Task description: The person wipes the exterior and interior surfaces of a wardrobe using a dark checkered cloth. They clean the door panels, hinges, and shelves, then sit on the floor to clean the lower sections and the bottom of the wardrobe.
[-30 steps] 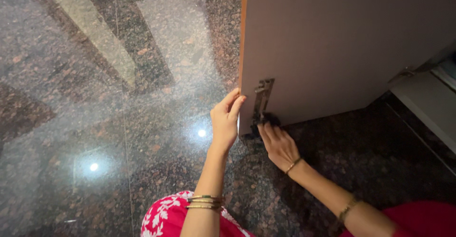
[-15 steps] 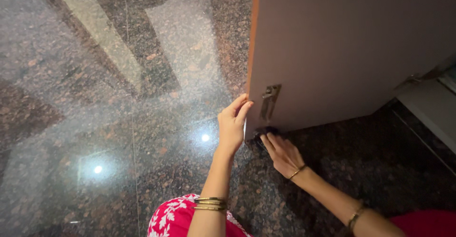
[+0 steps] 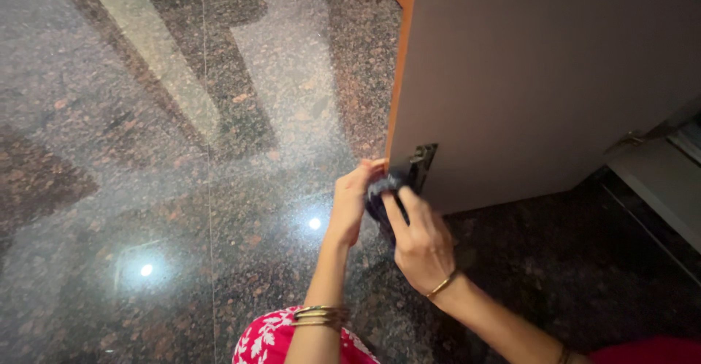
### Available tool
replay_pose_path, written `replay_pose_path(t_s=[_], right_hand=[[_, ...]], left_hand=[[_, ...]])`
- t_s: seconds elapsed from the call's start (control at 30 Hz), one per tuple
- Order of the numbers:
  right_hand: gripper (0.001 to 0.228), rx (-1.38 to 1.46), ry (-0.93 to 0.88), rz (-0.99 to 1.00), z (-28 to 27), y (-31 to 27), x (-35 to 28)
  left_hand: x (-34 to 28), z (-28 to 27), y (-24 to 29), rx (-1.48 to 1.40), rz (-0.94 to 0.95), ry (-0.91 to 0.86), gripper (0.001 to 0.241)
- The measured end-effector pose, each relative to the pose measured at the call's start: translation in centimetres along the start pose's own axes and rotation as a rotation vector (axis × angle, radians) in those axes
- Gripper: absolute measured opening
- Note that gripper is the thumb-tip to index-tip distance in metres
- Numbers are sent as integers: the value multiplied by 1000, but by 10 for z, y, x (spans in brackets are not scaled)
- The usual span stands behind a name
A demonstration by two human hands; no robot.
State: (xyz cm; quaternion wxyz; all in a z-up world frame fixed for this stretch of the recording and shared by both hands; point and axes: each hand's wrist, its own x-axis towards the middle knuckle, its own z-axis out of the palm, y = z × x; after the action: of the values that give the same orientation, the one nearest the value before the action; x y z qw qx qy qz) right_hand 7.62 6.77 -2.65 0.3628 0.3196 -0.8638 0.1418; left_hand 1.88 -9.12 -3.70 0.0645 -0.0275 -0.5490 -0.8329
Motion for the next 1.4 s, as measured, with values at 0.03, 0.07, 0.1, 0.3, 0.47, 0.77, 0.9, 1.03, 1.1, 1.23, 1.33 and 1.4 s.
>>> replay_pose_path(t_s=[0.03,0.07,0.1,0.3,0.47,0.77,0.9,1.03,1.1,1.23,1.33,1.4], right_hand=[[52,-38,71,-5,-9,-6,19],[52,-78,141,-6,-14,-10,35],[50,-151,177,-22,-14,-13,52],[44,-470,126,-137,41,-2,57],[51,-240,-159,-259,96,18,-34],[26,-151,-878,-54,82,29,-52],[48,160,-335,353,2,9,-27],[55,122,25,77,-18,-4,2],[52,14,66,0,5,-3,11],[51,-140,-70,99,70,-1,-16],[53,-138,-234,117,101,-11,-69],[52,-64,-295,111,115,0,-95]], left_hand=[[0,-6,3,-138,-65,-32,71],[-1,-9,5,-186,-81,-1,77],[0,-11,6,-233,-98,30,84],[5,-11,2,-166,-25,184,88],[-13,-26,-12,116,-107,289,82],[-19,-16,-27,173,-72,117,66],[-9,-10,-43,46,-2,38,66],[-11,-16,-54,32,-155,154,75],[-11,-18,-51,-4,-126,134,72],[-11,-10,-37,-4,-164,179,77],[-6,-2,-23,67,-115,105,86],[-8,-3,-16,160,-110,65,87]])
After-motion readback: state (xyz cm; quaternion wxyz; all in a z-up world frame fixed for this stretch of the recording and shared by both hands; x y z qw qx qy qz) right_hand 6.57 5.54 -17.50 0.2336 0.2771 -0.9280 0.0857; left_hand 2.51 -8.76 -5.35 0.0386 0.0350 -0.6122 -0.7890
